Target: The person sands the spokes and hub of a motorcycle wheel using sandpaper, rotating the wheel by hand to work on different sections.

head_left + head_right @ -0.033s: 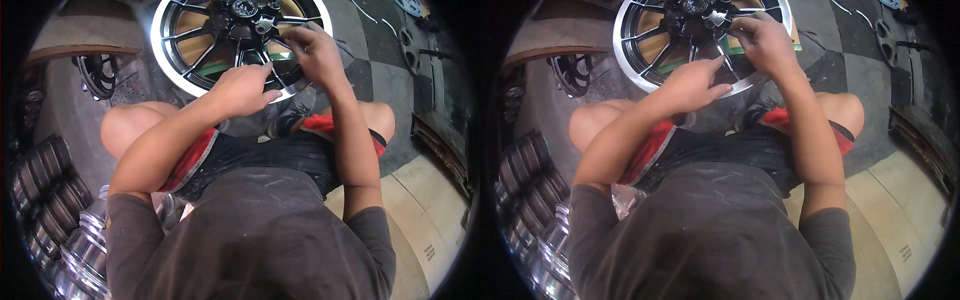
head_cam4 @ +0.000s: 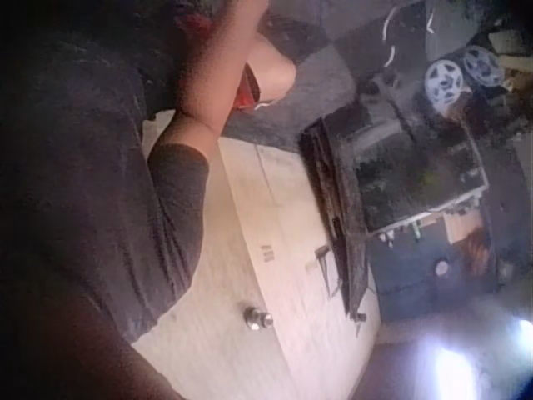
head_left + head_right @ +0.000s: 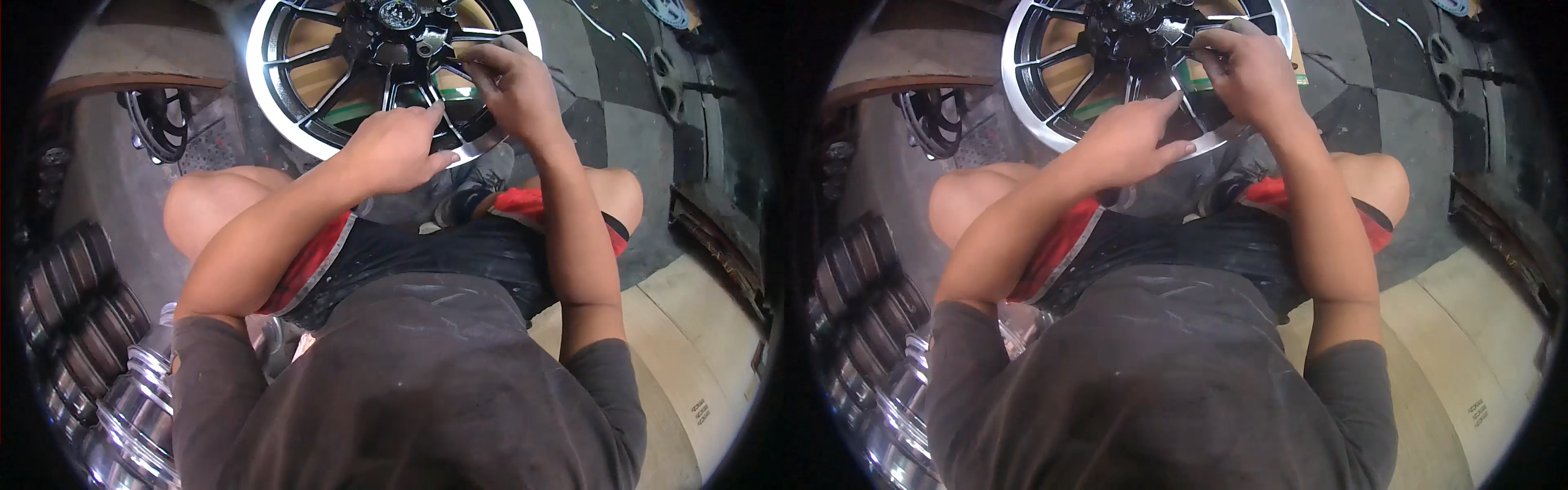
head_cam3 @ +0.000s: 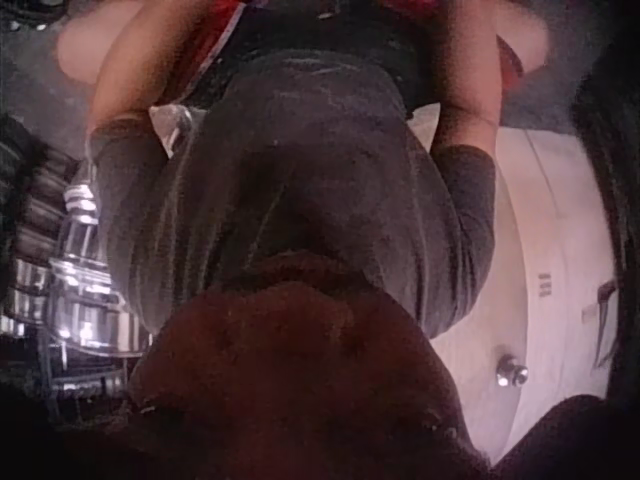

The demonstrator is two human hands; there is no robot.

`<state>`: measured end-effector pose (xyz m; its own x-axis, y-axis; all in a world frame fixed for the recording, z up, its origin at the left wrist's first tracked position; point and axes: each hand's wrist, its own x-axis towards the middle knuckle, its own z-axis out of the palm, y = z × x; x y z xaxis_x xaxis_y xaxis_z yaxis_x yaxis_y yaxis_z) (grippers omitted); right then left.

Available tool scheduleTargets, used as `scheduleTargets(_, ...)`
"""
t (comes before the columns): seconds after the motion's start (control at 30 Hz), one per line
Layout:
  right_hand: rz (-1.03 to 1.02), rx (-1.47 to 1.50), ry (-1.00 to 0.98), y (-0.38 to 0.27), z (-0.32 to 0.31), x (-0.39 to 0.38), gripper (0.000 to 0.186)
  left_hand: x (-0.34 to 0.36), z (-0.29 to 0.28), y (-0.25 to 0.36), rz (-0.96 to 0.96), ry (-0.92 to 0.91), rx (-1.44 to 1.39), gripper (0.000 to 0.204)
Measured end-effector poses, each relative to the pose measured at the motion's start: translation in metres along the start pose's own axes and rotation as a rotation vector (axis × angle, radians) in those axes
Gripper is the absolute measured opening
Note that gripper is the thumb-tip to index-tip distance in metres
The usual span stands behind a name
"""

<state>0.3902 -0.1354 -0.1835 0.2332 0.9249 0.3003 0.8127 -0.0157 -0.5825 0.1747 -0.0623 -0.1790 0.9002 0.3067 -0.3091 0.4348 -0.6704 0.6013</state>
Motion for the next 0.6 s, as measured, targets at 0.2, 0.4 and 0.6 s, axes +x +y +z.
scheduleTargets(0.2,-0.186,-0.213,-0.016,-0.03,-0.019,0.03,0.011,-0.023,0.012,-0.003,0.073,0.023,0.309,0.067)
scheduleTargets(0.4,-0.151,-0.06,-0.145,0.002,-0.014,0.023,0.009,-0.023,0.027,-0.021,0.198,0.171,0.426,0.046)
scheduleTargets(0.6,-0.2,-0.215,-0.221,0.01,0.018,-0.006,0.008,-0.029,0.01,-0.026,0.191,0.077,0.421,0.048)
